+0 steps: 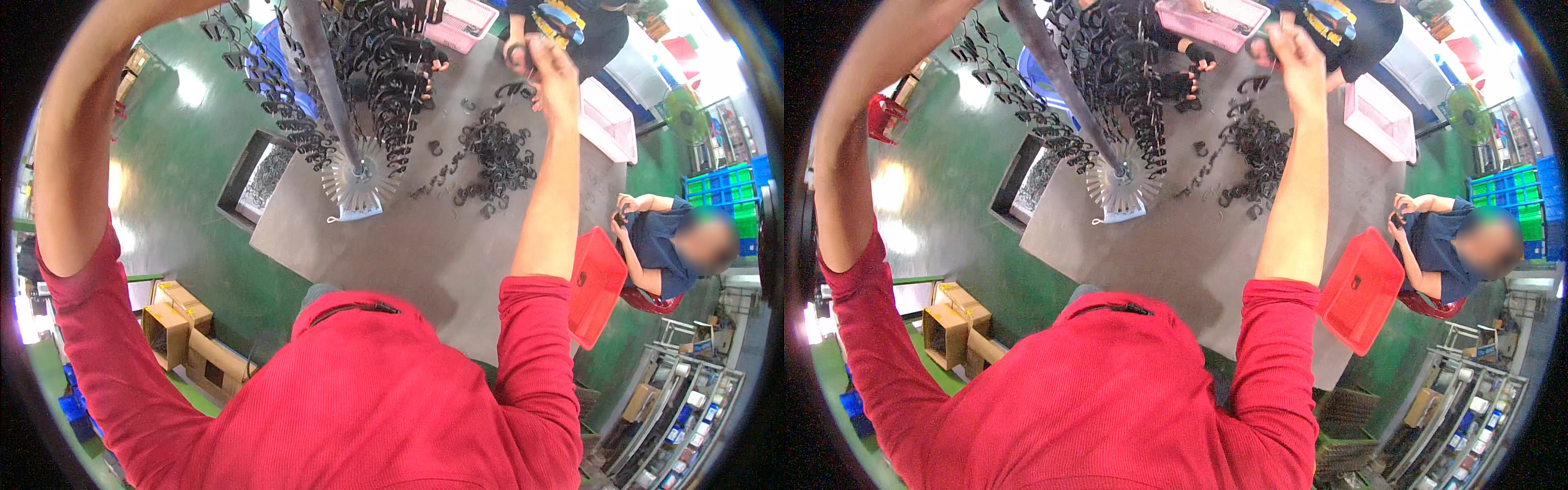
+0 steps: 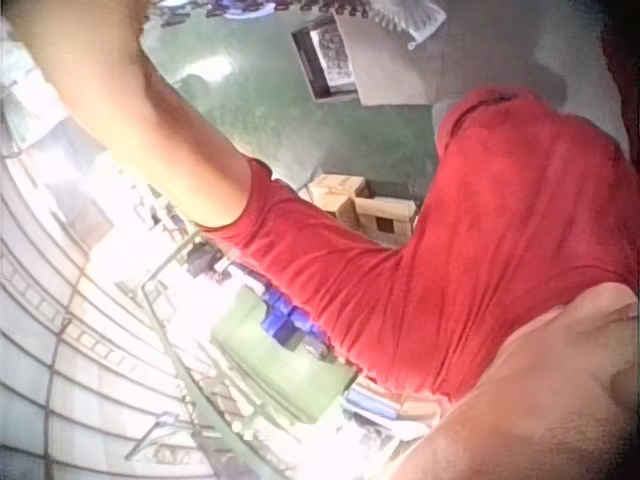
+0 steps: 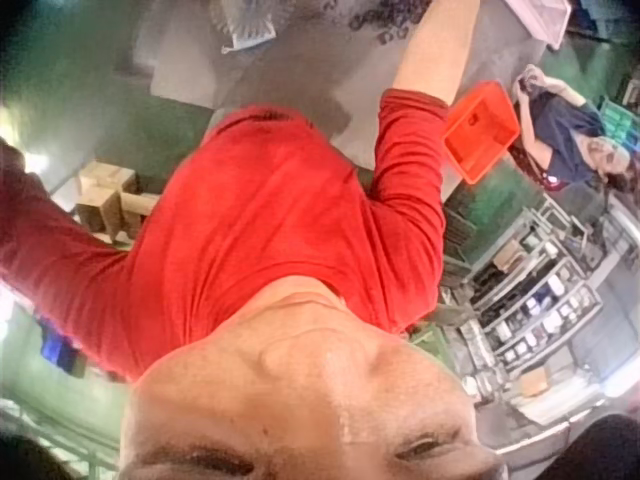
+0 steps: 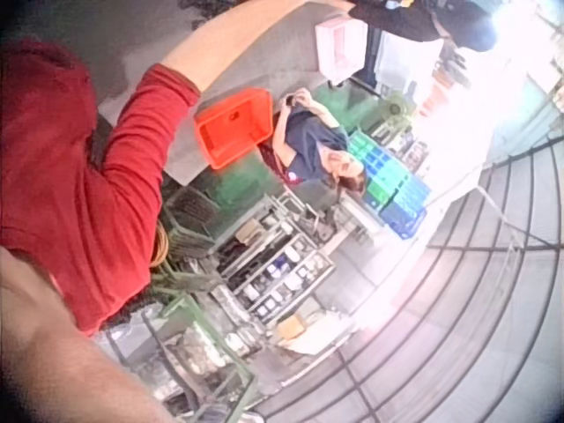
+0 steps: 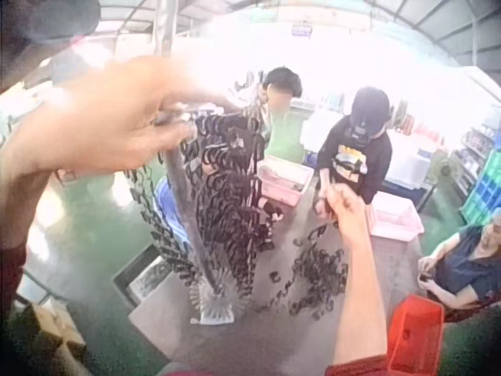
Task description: The person walks to a table and begins removing black plastic hangers from a vertical hanging rack. They place the hangers onto the table and into a red bin while other people work nearby.
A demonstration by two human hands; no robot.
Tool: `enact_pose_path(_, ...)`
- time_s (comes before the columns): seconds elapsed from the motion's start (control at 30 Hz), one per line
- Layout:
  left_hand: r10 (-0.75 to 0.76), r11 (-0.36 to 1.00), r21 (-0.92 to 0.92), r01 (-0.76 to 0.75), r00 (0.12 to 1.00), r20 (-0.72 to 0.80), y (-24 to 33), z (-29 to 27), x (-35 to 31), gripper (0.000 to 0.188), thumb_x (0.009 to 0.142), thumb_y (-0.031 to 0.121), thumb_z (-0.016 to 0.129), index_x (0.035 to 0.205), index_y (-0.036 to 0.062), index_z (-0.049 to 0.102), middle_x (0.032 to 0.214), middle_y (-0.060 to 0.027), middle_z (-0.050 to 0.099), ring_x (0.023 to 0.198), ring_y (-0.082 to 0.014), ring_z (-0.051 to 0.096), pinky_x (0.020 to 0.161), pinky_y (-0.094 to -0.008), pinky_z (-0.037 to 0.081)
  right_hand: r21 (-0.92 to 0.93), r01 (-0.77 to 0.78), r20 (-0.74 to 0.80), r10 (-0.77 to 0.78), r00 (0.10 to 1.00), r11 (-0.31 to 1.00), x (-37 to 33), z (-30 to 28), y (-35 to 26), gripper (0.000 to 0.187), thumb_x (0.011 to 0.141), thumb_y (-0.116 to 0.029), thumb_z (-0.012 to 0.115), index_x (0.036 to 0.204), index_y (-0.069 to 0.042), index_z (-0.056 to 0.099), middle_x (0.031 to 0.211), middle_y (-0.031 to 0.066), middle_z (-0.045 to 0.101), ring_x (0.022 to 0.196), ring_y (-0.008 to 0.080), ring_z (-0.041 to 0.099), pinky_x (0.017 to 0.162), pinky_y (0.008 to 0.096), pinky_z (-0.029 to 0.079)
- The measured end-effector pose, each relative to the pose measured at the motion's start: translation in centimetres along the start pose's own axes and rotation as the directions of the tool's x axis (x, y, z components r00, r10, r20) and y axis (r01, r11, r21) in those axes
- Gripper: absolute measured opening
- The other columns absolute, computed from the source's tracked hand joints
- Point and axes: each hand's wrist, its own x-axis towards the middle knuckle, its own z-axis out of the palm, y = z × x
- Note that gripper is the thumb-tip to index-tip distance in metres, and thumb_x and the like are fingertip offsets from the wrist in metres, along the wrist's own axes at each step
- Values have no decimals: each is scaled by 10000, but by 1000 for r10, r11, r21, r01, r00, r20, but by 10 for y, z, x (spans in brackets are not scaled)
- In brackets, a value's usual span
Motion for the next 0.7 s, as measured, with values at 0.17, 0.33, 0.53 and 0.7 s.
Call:
enact_pose_path(0.17,318,912,-276,-303,948,8,-49,24,20,332,836,79,499,1145,-44,498,1002,-209,574,876,-309,589,811,-398,470,-701,3,81,74,994,713,-15,-47,103,327,765,-263,711,1011,-72,611,921,101,652,899,219,622,786,372,479)
enact_pose_path(0.33,291,912,-267,-311,950,-115,-31,17,16,555,769,121,657,1281,54,456,1193,-170,548,1104,-343,520,944,-394,414,-548,185,-120,-295,948,816,-12,3,25,291,807,-181,656,1065,-61,591,1001,99,616,823,203,611,714,322,499)
enact_pose_path(0.53,109,962,-253,-102,994,15,-19,15,25,566,794,165,643,1300,43,422,1205,-214,523,1126,-352,503,962,-400,400,-443,548,-147,-661,736,709,-19,90,-110,232,800,-199,681,983,-71,620,857,53,621,604,129,570,538,264,453)
enact_pose_path(0.7,36,996,-89,-25,992,118,-8,14,33,419,831,138,589,1199,-44,508,1202,-220,529,1099,-352,520,963,-402,404,-498,555,-162,-700,695,666,-13,126,-119,161,812,-196,669,929,-88,644,790,58,647,601,214,612,562,308,474)
